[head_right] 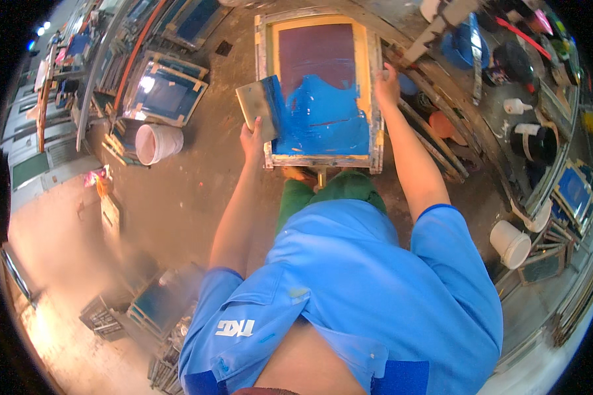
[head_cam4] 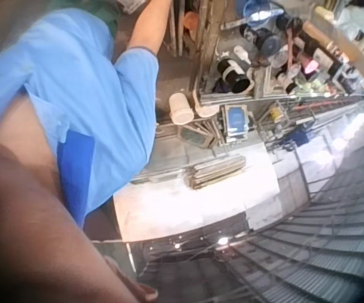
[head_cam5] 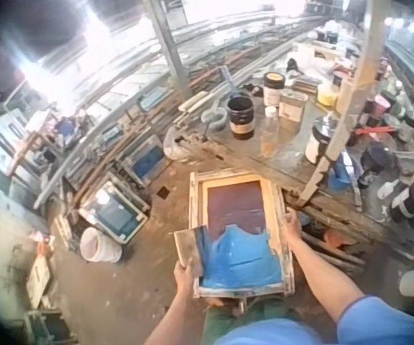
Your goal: The person uses a squeegee to spread blue ink across a screen printing frame placed over a dark fabric on a conveyor. They repeatedly pull the squeegee across the screen to transfer ink, then walk to a nearby table to reload ink from a container before returning to continue printing.
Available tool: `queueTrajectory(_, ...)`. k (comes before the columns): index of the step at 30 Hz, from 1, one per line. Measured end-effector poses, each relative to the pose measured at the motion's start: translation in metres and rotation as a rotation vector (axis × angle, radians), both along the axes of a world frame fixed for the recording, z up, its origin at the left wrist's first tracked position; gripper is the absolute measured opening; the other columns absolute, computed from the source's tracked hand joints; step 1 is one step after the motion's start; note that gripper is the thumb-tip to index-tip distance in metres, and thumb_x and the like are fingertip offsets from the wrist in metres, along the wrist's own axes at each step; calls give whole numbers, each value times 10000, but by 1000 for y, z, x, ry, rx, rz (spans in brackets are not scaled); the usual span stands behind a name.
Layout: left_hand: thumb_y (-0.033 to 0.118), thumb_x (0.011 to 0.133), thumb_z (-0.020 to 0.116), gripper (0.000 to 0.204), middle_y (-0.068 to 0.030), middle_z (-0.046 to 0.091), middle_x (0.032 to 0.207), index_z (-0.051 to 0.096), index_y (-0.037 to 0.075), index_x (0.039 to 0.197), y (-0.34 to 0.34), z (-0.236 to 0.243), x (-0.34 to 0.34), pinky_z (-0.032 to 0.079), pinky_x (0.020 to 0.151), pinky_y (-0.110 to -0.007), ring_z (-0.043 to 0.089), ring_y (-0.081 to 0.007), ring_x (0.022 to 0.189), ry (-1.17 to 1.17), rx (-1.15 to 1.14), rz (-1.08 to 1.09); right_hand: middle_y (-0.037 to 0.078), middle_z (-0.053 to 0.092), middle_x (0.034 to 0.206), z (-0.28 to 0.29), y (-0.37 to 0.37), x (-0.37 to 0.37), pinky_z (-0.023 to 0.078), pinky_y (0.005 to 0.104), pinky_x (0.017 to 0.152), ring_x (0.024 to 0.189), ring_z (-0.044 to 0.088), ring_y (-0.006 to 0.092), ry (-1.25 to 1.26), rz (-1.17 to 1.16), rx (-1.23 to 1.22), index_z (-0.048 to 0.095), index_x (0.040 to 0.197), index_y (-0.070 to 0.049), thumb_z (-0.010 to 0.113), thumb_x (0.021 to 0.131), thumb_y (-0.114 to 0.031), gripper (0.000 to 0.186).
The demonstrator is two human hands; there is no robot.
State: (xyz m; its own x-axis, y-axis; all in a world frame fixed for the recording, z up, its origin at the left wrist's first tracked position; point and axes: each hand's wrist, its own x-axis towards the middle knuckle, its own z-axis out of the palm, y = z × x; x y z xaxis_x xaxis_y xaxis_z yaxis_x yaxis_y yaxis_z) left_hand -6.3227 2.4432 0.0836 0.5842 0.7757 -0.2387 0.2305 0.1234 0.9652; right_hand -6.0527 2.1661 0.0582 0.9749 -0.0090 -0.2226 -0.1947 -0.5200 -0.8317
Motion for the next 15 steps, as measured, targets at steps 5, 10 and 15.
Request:
queueTrajectory(5,471,984,666,527,-81,705,1016,703,-36,1122,11,-68,-8,522,827,-325,627,-146,908,56,-289,126,161,623,1355,-21,-8,7,446,449,1035,1232,586,360,-119,-33,14,604,1355,-186,521,1005,-303,377)
queueTrajectory(10,491,952,696,571,-87,741,1070,711,-35,1173,34,-63,-23,505,885,-330,651,-153,971,221,-238,-115,120,639,1318,-24,-13,-1,443,379,1040,1206,592,270,-76,-86,119,664,1257,-43,582,1002,-253,340)
queueTrajectory(15,560,903,710,611,-106,757,1031,727,10,1168,122,-30,-83,517,869,-343,691,-181,936,289,-103,-47,80,660,1127,-52,48,-82,495,356,934,1044,614,212,99,-294,466,648,1173,-39,537,995,-114,223)
